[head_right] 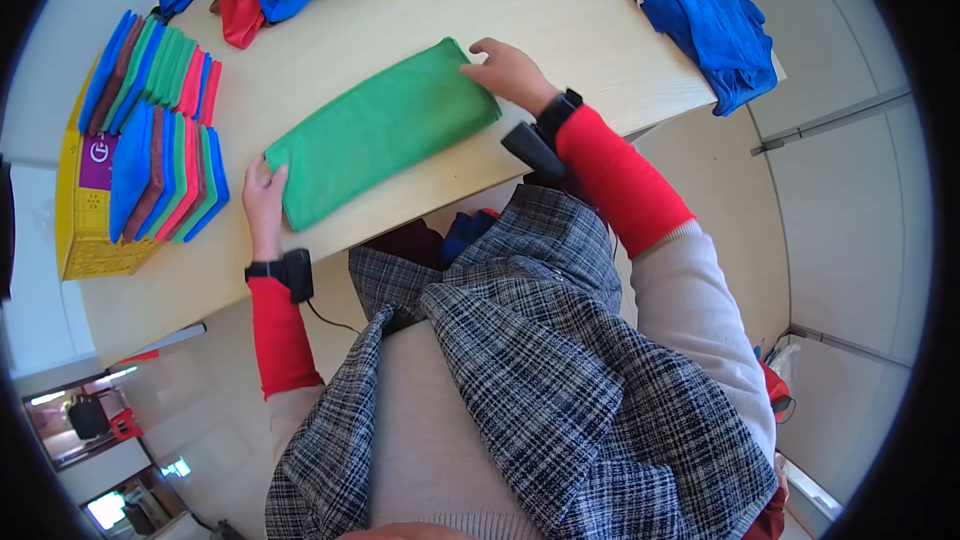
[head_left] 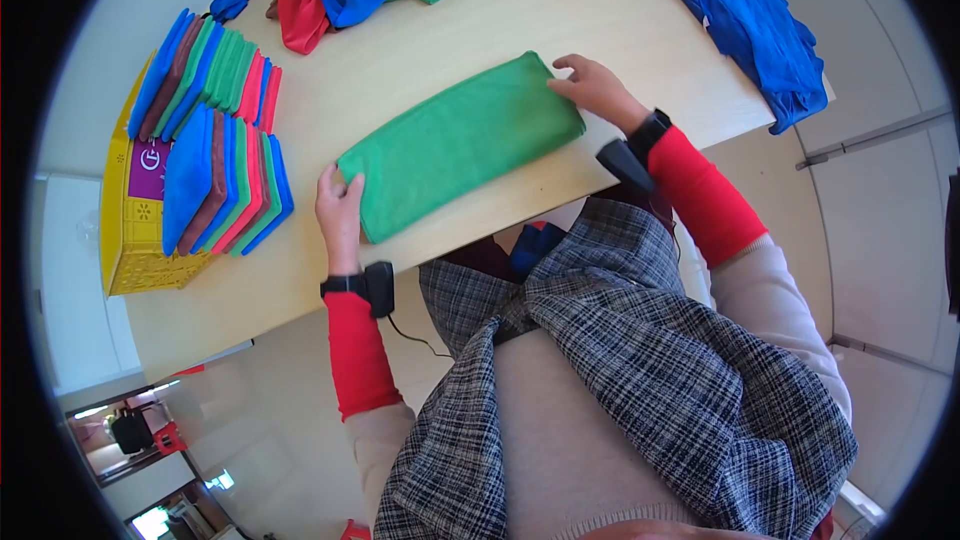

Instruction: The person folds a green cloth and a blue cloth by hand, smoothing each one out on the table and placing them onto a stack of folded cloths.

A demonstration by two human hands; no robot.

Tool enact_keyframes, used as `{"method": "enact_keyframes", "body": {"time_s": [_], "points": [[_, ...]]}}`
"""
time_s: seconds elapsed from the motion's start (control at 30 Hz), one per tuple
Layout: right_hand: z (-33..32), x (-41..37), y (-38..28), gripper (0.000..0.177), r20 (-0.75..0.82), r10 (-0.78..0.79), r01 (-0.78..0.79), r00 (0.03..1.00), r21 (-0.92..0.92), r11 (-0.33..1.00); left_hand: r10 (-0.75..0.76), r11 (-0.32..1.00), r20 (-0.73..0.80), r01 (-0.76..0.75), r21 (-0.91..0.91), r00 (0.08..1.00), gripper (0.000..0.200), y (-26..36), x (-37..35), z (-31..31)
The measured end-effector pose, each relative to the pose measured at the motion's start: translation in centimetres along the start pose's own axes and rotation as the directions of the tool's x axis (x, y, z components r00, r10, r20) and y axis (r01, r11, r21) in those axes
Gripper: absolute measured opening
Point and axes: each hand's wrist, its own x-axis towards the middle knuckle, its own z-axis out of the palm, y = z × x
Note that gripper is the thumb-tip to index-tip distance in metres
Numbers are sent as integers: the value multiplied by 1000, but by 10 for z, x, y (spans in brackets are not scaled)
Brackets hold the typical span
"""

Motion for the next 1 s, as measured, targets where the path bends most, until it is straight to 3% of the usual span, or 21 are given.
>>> {"method": "enact_keyframes", "body": {"time_s": [0.17, 0.27, 0.4, 0.57, 0.67, 0.83, 0.93, 1.0], "points": [[-7, -63, 5, 43, -15, 48, -46, 999, 112, 993, -63, 995, -17, 64, 70, 998, 57, 2, -58, -12], [-3, -87, 3, 40, -1, 69, -62, 998, 415, 908, -34, 996, -82, 40, 77, 996, 57, 5, -81, -8], [9, -96, -2, 37, -20, 103, -80, 994, 497, 864, -43, 999, -76, 42, -13, 996, 55, 7, -95, 0], [27, -101, -8, 38, -107, 20, 18, 994, 342, 940, 19, 1000, -128, -20, -7, 992, 53, -3, -95, 9], [32, -103, -10, 37, -226, -107, 146, 968, 160, 976, 44, 999, -124, -44, 1, 991, 53, -9, -95, 7], [35, -98, -7, 36, -272, -134, 172, 953, 120, 978, 69, 998, -105, -69, 3, 992, 52, -2, -97, 7], [28, -92, -2, 33, -223, -13, 61, 975, 207, 976, 64, 998, -142, -64, 2, 988, 51, 1, -102, 5], [28, -86, 11, 31, -224, -48, 106, 973, 255, 961, 53, 998, -162, -47, 38, 985, 51, -3, -101, 5]]}}
